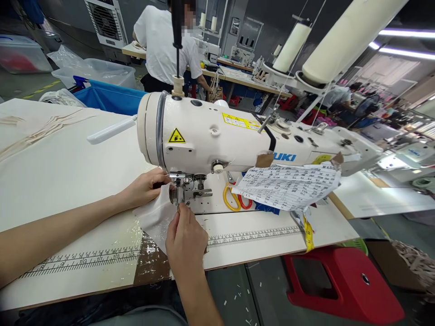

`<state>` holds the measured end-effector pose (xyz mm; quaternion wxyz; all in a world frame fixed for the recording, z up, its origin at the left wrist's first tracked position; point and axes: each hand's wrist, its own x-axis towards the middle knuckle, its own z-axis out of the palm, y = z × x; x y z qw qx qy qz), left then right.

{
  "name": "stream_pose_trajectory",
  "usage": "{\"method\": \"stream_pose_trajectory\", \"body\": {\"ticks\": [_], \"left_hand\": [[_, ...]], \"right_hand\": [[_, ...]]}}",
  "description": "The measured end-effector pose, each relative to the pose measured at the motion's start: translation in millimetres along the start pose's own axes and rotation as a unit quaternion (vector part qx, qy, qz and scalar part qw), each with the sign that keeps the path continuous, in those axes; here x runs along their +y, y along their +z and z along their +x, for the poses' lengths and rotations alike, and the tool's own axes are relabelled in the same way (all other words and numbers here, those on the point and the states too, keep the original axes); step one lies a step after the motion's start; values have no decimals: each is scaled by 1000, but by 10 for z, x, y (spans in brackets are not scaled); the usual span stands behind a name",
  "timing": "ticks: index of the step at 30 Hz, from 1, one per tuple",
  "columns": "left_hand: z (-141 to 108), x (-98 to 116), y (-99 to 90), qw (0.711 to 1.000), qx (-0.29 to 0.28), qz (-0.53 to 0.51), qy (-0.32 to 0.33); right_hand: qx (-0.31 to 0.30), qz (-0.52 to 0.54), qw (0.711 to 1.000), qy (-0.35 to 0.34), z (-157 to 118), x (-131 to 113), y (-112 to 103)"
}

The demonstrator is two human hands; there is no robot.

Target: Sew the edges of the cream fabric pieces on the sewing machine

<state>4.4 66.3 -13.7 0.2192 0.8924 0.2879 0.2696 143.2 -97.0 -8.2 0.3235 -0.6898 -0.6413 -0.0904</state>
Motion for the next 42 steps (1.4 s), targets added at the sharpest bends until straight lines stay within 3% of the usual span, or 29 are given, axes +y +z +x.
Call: {"method": "stream_pose_trajectory", "body": {"ticks": [23, 29, 32, 35, 39, 42], "left_hand": [[-3, -2, 7, 998, 24, 37, 37], [-6, 60, -50, 980, 25, 96, 170], [-43, 125, -136, 972, -24, 129, 195], [-105, 218, -181, 963, -78, 177, 189], [-204, 370, -97, 955, -91, 237, 154], [-283, 460, 0, 958, -84, 245, 122]], "right_hand": [[-2, -27, 1000, -2, 31, -32, 30], [-8, -45, 999, 9, 35, -75, 14], [-16, -11, 1000, 19, -144, -100, -135], [-50, 93, 994, 42, -482, -111, -316], [-84, 136, 985, 66, -885, -75, -441], [-83, 123, 987, 59, -980, -25, -443]]}}
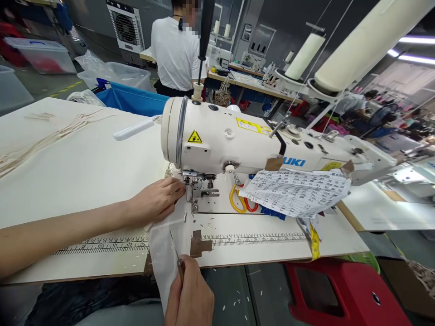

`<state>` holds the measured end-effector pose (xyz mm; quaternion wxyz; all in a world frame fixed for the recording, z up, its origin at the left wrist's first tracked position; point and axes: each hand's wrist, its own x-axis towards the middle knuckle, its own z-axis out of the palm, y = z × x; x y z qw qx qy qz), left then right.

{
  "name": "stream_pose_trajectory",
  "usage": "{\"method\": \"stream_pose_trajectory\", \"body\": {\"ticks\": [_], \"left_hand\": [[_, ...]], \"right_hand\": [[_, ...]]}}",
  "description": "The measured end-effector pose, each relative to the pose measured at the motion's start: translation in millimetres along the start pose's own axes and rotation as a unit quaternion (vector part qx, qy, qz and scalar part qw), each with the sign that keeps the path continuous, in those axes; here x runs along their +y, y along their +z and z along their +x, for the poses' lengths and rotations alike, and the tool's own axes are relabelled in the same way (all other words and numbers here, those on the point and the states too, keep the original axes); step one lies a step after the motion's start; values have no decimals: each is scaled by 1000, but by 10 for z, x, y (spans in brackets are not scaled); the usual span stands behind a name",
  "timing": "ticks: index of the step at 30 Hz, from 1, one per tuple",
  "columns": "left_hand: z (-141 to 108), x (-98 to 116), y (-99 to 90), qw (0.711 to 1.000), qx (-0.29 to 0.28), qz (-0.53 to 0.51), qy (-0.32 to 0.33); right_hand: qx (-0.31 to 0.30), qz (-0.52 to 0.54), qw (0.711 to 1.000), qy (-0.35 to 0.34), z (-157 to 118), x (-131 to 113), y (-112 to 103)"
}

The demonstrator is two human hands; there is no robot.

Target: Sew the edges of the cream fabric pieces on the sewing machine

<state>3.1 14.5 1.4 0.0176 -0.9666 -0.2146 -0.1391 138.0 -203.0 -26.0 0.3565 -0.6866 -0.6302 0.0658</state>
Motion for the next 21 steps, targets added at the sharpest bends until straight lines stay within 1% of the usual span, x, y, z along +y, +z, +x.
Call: {"method": "stream_pose_trajectory", "body": {"ticks": [3, 7, 13, 21], "left_hand": [[-56, 70, 31, 1000, 17, -3, -10], [-105, 61, 36, 1000, 28, -4, 2], [-86, 26, 32, 1000, 21, -4, -1], [-111, 131, -8, 1000, 1, -2, -20]], "right_hand": [[26, -28, 999, -22, 22, 41, 9], [24, -54, 998, -33, 39, 63, 20], [14, -59, 997, -48, 87, 62, 18], [16, -105, 993, -43, 180, 64, 48]]}}
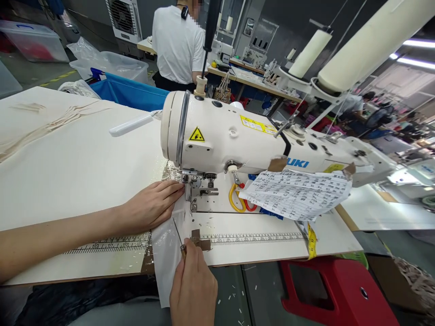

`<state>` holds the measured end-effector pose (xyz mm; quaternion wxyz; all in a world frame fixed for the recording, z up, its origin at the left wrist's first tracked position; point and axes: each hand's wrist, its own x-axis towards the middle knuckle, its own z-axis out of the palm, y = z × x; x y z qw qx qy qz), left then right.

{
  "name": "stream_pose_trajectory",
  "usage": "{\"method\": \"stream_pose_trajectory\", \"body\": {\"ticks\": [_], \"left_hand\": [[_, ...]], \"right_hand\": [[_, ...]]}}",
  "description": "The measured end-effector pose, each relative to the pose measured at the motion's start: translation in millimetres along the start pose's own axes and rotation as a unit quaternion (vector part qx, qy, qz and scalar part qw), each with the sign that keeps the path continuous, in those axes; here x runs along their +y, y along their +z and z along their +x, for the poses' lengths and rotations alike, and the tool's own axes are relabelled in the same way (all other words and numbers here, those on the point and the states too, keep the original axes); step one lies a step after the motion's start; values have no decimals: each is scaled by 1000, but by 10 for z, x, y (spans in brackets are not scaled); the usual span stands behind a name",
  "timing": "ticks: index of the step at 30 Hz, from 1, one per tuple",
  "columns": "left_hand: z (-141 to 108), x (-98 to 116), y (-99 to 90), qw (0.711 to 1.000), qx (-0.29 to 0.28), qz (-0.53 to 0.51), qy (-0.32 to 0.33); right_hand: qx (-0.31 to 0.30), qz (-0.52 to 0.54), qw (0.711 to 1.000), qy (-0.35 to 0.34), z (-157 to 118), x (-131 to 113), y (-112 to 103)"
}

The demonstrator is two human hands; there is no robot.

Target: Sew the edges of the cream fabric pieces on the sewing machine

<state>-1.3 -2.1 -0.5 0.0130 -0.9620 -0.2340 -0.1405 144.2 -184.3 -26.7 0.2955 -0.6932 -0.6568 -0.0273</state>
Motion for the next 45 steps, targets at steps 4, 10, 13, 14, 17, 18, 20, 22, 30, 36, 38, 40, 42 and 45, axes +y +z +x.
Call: {"method": "stream_pose_trajectory", "body": {"ticks": [4, 10, 13, 14, 17, 18, 20, 22, 30, 36, 38, 40, 42, 45], "left_hand": [[-19, 52, 2, 1000, -7, 7, -4], [-75, 116, 4, 1000, -3, 1, 3], [-96, 141, 3, 1000, -5, -8, 7], [-101, 149, 3, 1000, -3, -12, 8], [-113, 167, 1, 999, 13, -29, 14], [-116, 172, -2, 999, 17, -34, 16], [-117, 179, -7, 999, 19, -41, 16], [-115, 180, -10, 999, 17, -40, 14], [-70, 92, 3, 999, 22, -30, 19], [-2, 30, -49, 999, 23, -43, -15], [20, 12, -50, 999, 18, -38, -27], [36, -23, -36, 999, 17, -26, -25], [47, -77, -17, 1000, 16, -7, -21], [50, -159, -5, 999, 20, 27, -16]], "right_hand": [[-3, -15, 1000, -8, 88, -28, -46], [20, -53, 996, -74, 308, -85, -187], [19, -57, 995, -74, 350, -103, -202], [17, -58, 996, -72, 356, -106, -199], [13, -59, 996, -66, 369, -108, -181], [12, -58, 996, -65, 375, -108, -176], [9, -56, 996, -64, 392, -109, -166], [8, -57, 996, -64, 412, -112, -156], [-9, -65, 997, -52, 514, -138, -102], [-14, -66, 996, -60, 602, -143, -37], [-11, -67, 996, -52, 629, -140, 2], [-5, -50, 998, -40, 650, -138, 34], [-10, -7, 1000, -22, 659, -143, 44], [-45, 81, 996, 12, 635, -174, 11]]}}
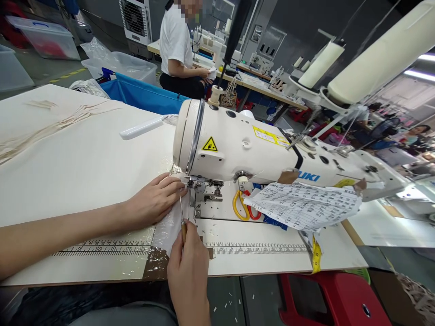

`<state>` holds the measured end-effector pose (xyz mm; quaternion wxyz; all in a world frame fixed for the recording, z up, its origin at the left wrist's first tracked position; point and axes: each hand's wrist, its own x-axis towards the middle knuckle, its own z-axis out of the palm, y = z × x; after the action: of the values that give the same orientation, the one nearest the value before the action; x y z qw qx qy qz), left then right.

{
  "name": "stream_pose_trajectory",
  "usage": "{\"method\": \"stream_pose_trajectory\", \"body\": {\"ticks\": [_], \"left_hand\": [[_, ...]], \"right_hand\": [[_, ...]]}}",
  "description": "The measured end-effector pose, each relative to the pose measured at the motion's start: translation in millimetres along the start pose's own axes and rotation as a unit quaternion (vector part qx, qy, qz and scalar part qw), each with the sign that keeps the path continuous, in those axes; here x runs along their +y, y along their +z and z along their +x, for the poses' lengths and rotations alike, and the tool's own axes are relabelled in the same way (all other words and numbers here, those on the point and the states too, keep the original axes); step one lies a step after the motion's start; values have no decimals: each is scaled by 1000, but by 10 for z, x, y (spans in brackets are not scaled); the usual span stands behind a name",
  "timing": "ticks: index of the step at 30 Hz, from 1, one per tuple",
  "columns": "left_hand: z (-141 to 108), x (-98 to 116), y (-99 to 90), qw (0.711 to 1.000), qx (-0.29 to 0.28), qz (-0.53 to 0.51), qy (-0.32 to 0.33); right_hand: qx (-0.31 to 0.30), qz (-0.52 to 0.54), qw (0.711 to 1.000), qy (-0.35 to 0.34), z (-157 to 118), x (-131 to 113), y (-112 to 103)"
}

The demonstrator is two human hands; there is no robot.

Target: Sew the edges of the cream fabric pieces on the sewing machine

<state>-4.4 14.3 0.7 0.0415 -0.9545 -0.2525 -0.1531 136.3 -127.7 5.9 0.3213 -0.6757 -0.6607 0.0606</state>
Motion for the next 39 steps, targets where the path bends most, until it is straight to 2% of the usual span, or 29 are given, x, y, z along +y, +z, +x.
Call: {"method": "stream_pose_trajectory", "body": {"ticks": [3, 8, 12, 19, 25, 32, 39], "left_hand": [[-12, -9, -16, 1000, 7, 23, 0], [-69, 175, -23, 1000, 3, -9, 16], [-106, 276, 13, 1000, 6, -11, 22], [-97, 264, 22, 1000, 9, 0, 24], [-109, 293, 0, 1000, 5, -8, 18], [-112, 300, -40, 999, -18, 8, 37], [-128, 320, -3, 999, 14, -15, 26]], "right_hand": [[-3, 25, 1000, 15, -58, -47, -36], [33, -5, 999, -7, -157, -38, -53], [14, 5, 1000, -7, -297, 54, -43], [-30, 56, 992, 111, -594, 227, -138], [-14, 62, 973, 220, -707, 307, -248], [26, 97, 966, 236, -729, 340, -243], [34, 96, 961, 256, -699, 304, -242]]}}
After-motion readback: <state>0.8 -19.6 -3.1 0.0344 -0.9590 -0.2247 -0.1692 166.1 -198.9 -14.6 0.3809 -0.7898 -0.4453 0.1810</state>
